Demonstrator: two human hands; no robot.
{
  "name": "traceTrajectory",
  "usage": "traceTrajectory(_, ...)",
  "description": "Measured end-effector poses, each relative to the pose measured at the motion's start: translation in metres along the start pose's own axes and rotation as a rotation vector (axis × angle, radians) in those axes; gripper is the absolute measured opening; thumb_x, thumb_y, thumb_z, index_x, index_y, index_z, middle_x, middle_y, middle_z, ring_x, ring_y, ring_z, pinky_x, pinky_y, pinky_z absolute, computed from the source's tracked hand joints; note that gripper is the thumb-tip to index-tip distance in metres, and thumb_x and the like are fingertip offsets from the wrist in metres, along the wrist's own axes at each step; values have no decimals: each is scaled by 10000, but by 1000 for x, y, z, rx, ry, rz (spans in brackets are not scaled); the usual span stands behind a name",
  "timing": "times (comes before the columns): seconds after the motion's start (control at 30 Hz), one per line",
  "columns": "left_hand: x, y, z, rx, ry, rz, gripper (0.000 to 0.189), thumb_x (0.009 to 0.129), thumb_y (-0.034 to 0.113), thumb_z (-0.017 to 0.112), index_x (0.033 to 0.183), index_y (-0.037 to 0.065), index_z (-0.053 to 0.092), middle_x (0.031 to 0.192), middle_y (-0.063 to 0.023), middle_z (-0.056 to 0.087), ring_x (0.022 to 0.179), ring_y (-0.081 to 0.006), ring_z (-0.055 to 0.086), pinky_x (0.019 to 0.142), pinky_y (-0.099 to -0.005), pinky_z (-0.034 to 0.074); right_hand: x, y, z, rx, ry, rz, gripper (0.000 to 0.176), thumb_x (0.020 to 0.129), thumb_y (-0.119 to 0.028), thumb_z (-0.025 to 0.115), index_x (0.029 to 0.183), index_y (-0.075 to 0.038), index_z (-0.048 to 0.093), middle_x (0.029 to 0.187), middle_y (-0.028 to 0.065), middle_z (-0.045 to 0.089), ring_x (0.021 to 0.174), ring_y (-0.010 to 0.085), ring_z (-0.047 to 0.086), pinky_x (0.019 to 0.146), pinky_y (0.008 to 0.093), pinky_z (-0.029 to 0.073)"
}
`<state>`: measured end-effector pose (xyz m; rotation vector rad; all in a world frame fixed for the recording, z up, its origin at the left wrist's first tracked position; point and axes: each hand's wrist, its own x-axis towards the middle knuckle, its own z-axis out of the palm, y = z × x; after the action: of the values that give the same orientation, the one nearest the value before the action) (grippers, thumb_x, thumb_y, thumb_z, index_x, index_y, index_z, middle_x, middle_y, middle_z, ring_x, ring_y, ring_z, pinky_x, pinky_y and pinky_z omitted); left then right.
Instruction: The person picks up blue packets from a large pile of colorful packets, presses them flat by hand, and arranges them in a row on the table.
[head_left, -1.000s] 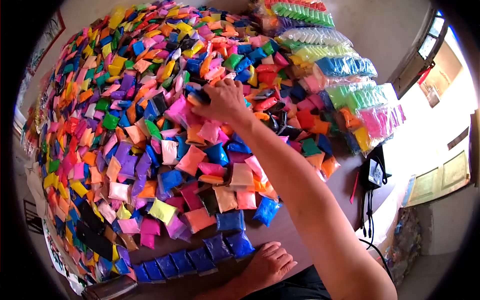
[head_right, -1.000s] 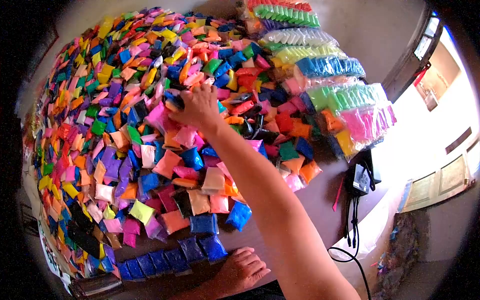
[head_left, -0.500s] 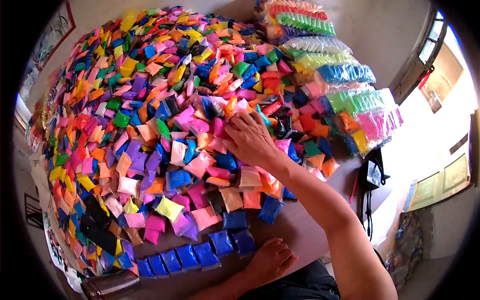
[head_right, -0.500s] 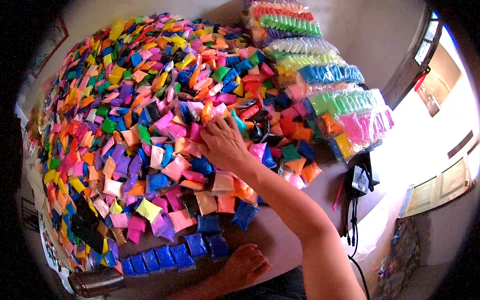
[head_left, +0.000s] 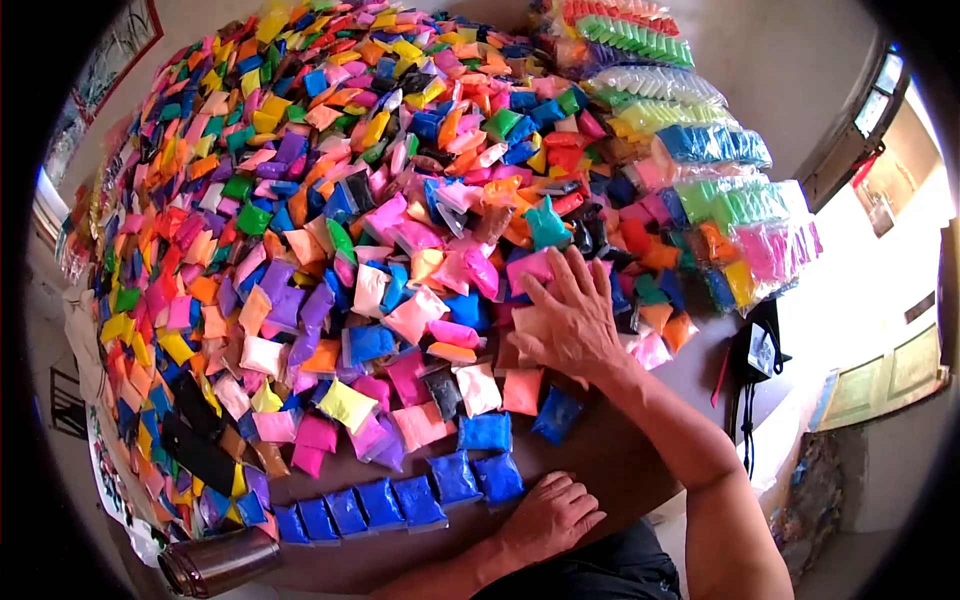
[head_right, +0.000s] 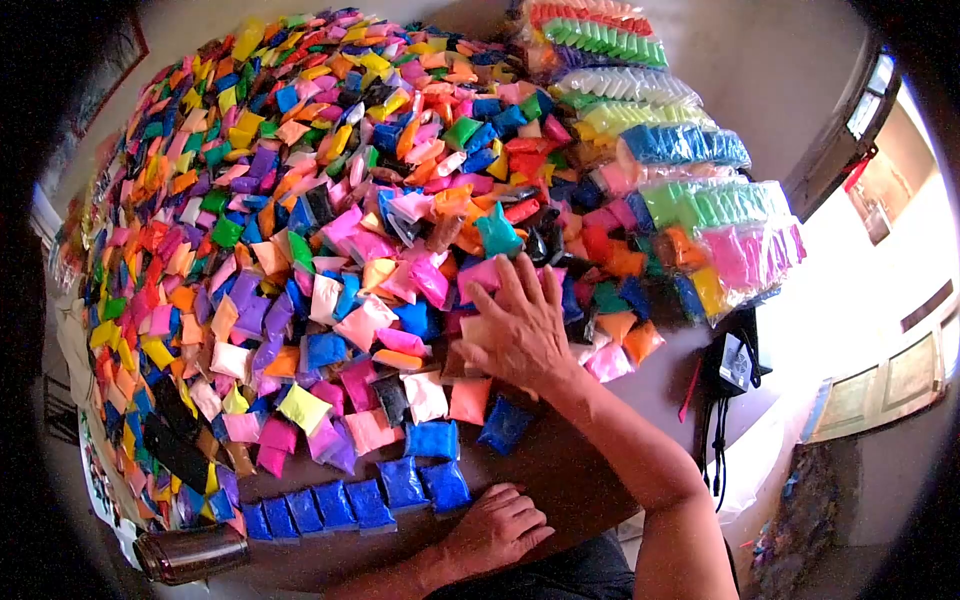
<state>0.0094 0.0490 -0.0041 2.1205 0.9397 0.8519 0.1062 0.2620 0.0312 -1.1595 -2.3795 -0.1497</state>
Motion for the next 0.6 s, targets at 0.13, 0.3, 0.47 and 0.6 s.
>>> traceTrajectory(0.13, 0, 1, 0, 23, 7, -12, 195, 845, 246, 663, 823, 58, 615, 813, -86, 591, 830, -290, 585, 884, -430, 447, 24, 25, 15, -25, 64, -3, 621, 761, -533, 636, 1239, -142, 568, 1370, 218, 414, 1298, 416, 349, 1045, 601, 241)
traceTrajectory(0.3, -4, -2, 2, -16, 17, 10, 183, 853, 230, 654, 839, 56, 601, 835, -89, 592, 871, -298, 584, 953, -439, 432, 57, 63, 28, 49, 81, -65, 602, 772, -536, 619, 1224, -141, 583, 1344, 186, 452, 1275, 362, 397, 1025, 517, 281)
traceTrajectory(0.47, -4, 2, -1, 16, 8, 12, 167, 867, 228, 636, 857, 68, 591, 850, -95, 587, 910, -299, 577, 978, -452, 420, 79, 63, 10, 35, -100, -6, 551, 695, -271, 661, 1223, -129, 587, 1322, 161, 476, 1279, 326, 414, 1044, 483, 300)
traceTrajectory(0.6, -4, 4, -4, 26, -9, 8, 160, 862, 223, 637, 845, 70, 595, 832, -97, 581, 901, -302, 575, 964, -457, 427, 84, 24, 2, -25, 232, -27, 404, 676, -97, 625, 1079, -74, 649, 1300, 173, 499, 1253, 348, 437, 1042, 483, 330)
